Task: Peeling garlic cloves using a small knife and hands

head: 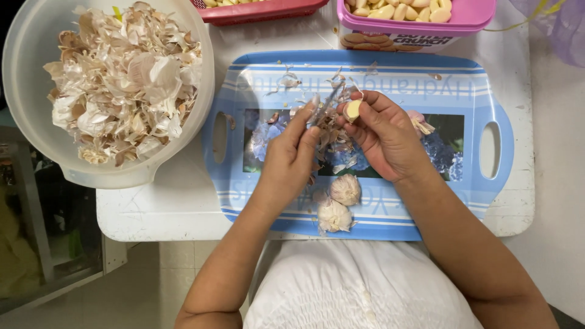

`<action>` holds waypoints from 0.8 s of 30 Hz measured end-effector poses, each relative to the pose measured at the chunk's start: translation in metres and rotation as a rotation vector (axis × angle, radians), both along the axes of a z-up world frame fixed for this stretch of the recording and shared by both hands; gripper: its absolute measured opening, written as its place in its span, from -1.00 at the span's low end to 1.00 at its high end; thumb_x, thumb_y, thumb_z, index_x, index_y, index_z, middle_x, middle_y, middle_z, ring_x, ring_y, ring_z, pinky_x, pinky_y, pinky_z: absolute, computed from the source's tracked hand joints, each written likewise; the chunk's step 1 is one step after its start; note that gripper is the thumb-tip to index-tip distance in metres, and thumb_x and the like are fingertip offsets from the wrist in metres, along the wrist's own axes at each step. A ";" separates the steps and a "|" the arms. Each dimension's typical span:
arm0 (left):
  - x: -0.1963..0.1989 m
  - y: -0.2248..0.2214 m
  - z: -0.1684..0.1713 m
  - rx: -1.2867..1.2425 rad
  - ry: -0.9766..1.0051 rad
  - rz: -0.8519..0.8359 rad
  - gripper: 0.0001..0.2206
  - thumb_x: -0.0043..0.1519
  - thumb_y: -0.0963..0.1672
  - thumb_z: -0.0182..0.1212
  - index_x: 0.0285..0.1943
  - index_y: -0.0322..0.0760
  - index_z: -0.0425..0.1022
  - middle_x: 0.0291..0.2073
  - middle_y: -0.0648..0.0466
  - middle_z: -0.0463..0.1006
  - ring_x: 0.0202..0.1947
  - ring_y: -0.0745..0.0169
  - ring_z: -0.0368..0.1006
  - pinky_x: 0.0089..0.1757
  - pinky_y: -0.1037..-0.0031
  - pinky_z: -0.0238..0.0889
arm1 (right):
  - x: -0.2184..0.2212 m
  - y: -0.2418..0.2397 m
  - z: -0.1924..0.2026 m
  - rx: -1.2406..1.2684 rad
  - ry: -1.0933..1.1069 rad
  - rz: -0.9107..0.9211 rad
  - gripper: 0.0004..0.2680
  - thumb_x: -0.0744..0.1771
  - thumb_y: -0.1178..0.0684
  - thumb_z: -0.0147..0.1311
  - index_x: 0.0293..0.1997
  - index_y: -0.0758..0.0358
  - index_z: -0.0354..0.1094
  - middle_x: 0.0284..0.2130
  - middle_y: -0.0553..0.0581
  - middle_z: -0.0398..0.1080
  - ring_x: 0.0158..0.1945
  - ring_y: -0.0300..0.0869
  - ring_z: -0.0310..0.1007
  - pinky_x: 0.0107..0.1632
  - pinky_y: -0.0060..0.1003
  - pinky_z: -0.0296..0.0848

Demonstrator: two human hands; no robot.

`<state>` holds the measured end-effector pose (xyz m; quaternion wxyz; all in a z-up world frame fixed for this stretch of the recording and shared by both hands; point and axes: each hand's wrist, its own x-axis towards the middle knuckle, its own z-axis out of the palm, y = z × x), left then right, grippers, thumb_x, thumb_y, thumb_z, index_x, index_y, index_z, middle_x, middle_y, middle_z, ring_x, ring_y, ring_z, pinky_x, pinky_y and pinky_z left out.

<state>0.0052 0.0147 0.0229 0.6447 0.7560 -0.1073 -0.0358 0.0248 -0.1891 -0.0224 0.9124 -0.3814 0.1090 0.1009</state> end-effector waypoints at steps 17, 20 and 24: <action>-0.012 -0.019 0.006 0.119 -0.230 -0.008 -0.58 0.48 -0.16 0.07 0.53 -0.37 0.29 0.23 -0.32 0.57 0.25 -0.31 0.51 0.18 0.05 0.43 | 0.000 0.003 -0.017 -0.113 -0.029 -0.085 -0.81 0.36 0.18 0.27 0.01 0.38 0.34 -0.10 0.27 0.56 -0.10 -0.14 0.66 -0.04 -0.35 0.77; -0.012 -0.021 0.001 0.119 -0.233 0.008 -0.59 0.47 -0.16 0.09 0.52 -0.36 0.32 0.24 -0.29 0.57 0.27 -0.27 0.50 0.20 0.09 0.41 | -0.001 0.005 -0.020 -0.095 -0.018 -0.096 -0.82 0.36 0.18 0.27 -0.01 0.36 0.34 -0.10 0.25 0.56 -0.09 -0.16 0.67 -0.05 -0.38 0.77; -0.013 -0.024 -0.001 0.144 -0.269 0.030 -0.60 0.48 -0.16 0.09 0.51 -0.35 0.33 0.22 -0.29 0.59 0.21 -0.30 0.55 0.14 0.08 0.46 | -0.002 0.007 -0.018 -0.066 -0.018 -0.113 -0.82 0.36 0.16 0.29 -0.04 0.35 0.34 -0.13 0.22 0.55 -0.08 -0.17 0.66 -0.03 -0.37 0.77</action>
